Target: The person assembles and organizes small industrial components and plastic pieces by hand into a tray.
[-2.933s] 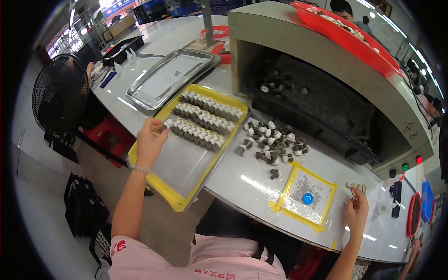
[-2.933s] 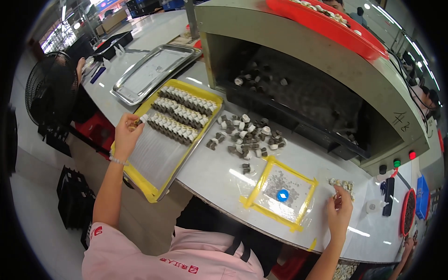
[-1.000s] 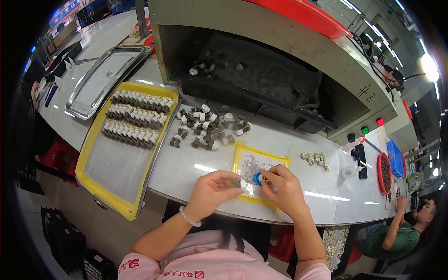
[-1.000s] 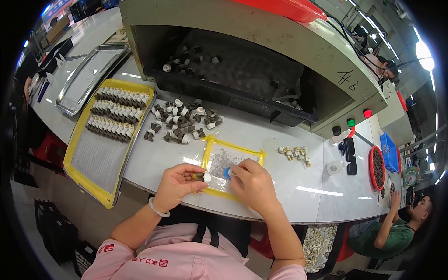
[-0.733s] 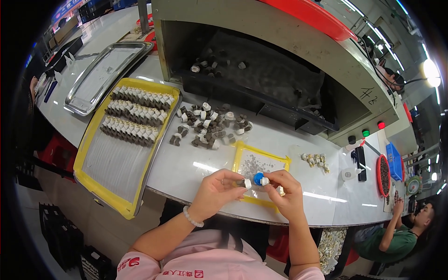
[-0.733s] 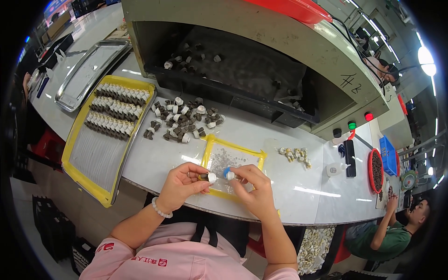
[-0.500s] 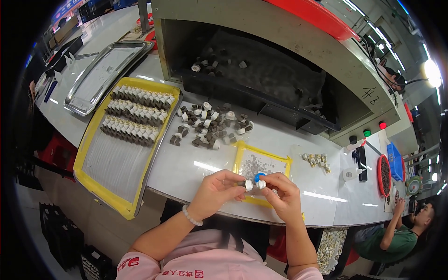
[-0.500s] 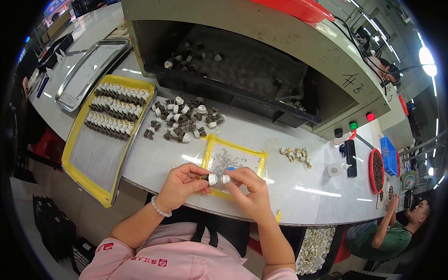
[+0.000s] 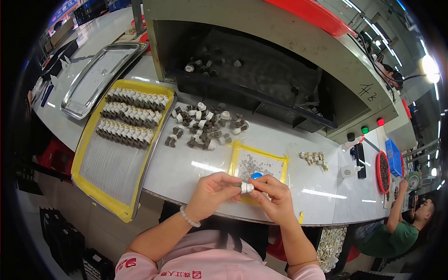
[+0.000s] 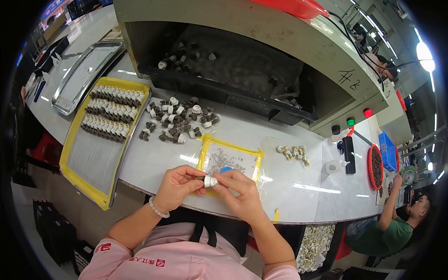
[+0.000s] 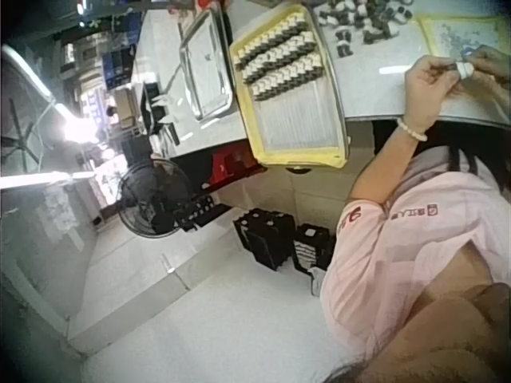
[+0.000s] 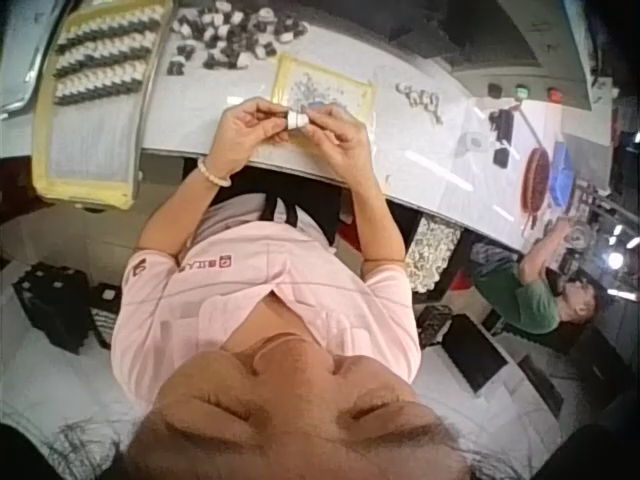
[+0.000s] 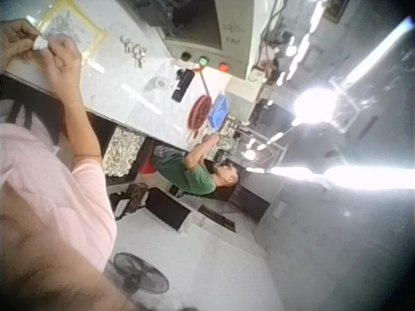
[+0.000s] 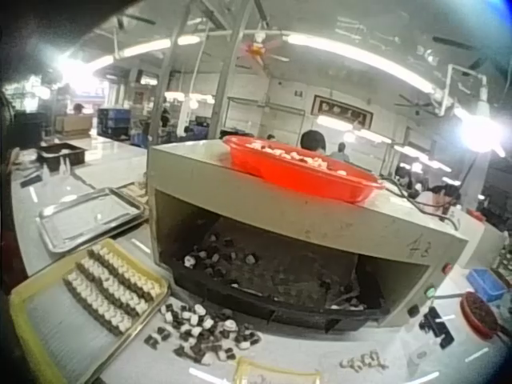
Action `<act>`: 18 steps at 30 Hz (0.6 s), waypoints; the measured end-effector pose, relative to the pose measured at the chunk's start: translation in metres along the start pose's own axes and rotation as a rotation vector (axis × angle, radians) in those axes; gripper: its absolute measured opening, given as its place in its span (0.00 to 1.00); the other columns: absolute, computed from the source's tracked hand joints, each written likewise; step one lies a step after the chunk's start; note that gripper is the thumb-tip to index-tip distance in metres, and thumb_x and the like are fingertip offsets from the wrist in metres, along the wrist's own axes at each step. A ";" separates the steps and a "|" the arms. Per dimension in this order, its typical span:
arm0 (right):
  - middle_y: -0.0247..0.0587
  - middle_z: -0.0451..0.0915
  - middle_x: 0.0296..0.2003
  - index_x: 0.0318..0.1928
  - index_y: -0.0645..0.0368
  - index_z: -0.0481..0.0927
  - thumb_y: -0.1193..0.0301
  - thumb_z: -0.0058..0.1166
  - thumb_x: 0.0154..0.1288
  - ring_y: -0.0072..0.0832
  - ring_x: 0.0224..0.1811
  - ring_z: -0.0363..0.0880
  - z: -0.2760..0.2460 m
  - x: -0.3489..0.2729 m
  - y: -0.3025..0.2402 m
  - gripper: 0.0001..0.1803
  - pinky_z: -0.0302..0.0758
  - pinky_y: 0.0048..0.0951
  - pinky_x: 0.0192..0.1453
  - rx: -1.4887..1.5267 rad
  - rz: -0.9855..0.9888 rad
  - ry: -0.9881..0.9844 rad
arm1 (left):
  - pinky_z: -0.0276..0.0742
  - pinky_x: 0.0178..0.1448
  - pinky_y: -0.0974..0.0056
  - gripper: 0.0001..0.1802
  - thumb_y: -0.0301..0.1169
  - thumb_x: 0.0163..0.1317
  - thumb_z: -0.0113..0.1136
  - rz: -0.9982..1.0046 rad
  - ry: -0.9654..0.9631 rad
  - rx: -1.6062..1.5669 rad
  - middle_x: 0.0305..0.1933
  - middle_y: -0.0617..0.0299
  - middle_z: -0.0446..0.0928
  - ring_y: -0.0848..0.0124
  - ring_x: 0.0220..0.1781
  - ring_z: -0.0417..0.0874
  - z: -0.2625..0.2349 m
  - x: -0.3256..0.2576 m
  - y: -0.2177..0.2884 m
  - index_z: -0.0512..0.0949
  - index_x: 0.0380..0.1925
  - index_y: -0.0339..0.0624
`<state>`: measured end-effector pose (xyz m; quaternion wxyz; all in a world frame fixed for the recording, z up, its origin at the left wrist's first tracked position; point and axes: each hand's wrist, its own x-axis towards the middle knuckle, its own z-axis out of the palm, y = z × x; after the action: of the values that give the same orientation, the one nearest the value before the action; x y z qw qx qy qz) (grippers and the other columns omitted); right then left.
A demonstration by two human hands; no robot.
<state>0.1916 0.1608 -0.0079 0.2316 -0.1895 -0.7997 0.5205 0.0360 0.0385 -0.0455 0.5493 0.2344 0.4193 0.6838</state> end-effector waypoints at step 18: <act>0.44 0.79 0.43 0.42 0.62 0.82 0.85 0.58 0.47 0.43 0.49 0.74 -0.096 0.024 0.029 0.18 0.72 0.36 0.53 -0.885 -0.112 0.305 | 0.80 0.47 0.69 0.14 0.15 0.59 0.59 0.159 0.101 0.134 0.39 0.57 0.78 0.72 0.41 0.82 -0.028 -0.045 0.044 0.70 0.44 0.32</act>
<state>0.2279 0.2566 0.0033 0.2710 -0.3009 -0.9106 0.0826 0.0028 -0.0152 -0.0180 0.4545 0.2685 0.4713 0.7066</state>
